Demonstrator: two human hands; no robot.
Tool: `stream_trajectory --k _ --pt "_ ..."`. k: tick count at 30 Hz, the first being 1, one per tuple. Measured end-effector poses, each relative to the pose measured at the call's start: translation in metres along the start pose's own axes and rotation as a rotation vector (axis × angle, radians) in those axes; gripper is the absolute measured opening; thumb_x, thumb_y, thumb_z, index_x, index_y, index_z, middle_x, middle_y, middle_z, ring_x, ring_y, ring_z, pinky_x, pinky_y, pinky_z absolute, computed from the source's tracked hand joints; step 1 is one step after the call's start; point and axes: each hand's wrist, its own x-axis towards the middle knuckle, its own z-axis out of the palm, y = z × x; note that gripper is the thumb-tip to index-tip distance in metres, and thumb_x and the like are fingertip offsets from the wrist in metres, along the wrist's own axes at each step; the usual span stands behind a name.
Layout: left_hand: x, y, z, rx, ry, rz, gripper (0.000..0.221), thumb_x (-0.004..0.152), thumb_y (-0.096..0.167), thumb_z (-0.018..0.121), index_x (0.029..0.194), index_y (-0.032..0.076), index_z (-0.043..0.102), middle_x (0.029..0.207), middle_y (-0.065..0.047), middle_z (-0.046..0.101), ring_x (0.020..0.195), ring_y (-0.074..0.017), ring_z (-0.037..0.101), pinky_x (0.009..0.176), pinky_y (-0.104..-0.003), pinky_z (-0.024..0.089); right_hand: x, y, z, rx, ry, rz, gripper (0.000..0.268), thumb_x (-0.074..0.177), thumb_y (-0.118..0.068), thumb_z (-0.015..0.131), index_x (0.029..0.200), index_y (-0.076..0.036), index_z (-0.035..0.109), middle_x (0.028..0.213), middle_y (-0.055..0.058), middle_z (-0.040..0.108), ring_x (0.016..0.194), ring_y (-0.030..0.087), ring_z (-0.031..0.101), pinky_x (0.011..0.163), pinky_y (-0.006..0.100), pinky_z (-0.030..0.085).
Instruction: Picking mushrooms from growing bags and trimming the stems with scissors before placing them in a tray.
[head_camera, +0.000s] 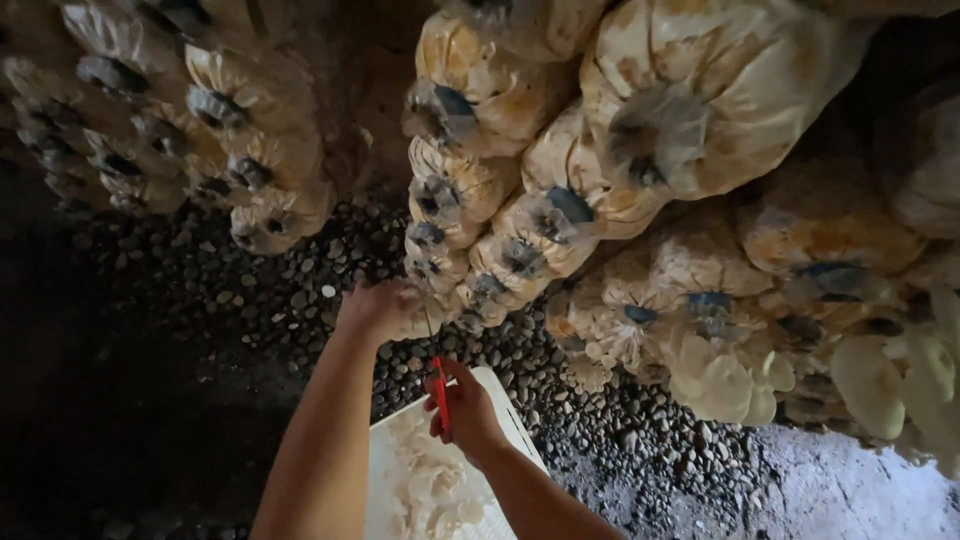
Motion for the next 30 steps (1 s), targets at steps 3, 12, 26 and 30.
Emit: stream_trajectory --k 3,12,26,30 --pt "0.002 -0.007 0.015 -0.104 0.105 0.026 0.048 0.101 0.045 0.046 0.146 0.033 0.057 0.142 -0.013 0.062 0.145 -0.0369 0.041 0.107 -0.051 0.041 -0.005 0.013 -0.003 -0.013 -0.019 -0.029 0.045 0.103 -0.020 0.050 0.147 -0.017 0.056 0.081 0.010 0.067 0.046 0.014 0.053 0.038 0.023 0.034" --pt "0.046 -0.026 0.068 -0.158 0.358 0.097 0.050 0.098 0.037 0.049 0.145 0.024 0.058 0.123 -0.009 0.070 0.133 -0.0303 0.047 0.113 -0.054 0.030 0.006 -0.006 0.010 -0.132 0.030 -0.102 0.049 0.101 -0.019 0.056 0.149 -0.011 0.053 0.078 0.010 0.067 0.042 0.016 0.048 0.037 0.030 0.038" --pt "0.033 -0.058 0.097 -0.037 0.419 0.173 0.043 0.101 0.026 0.053 0.142 0.021 0.062 0.122 -0.001 0.071 0.123 -0.0260 0.059 0.111 -0.060 0.038 0.071 -0.003 -0.111 -0.252 -0.309 -0.070 0.059 0.094 -0.012 0.078 0.148 -0.005 0.055 0.079 0.022 0.071 0.040 0.022 0.059 0.031 0.026 0.041" --pt "0.015 -0.035 0.113 -0.443 0.411 0.010 0.050 0.106 0.043 0.051 0.143 0.011 0.060 0.128 -0.011 0.070 0.134 -0.0361 0.053 0.115 -0.068 0.031 0.072 0.013 -0.102 -0.387 -0.258 -0.330 0.052 0.091 -0.006 0.078 0.141 -0.007 0.063 0.099 0.022 0.074 0.077 0.027 0.073 0.052 0.031 0.056"
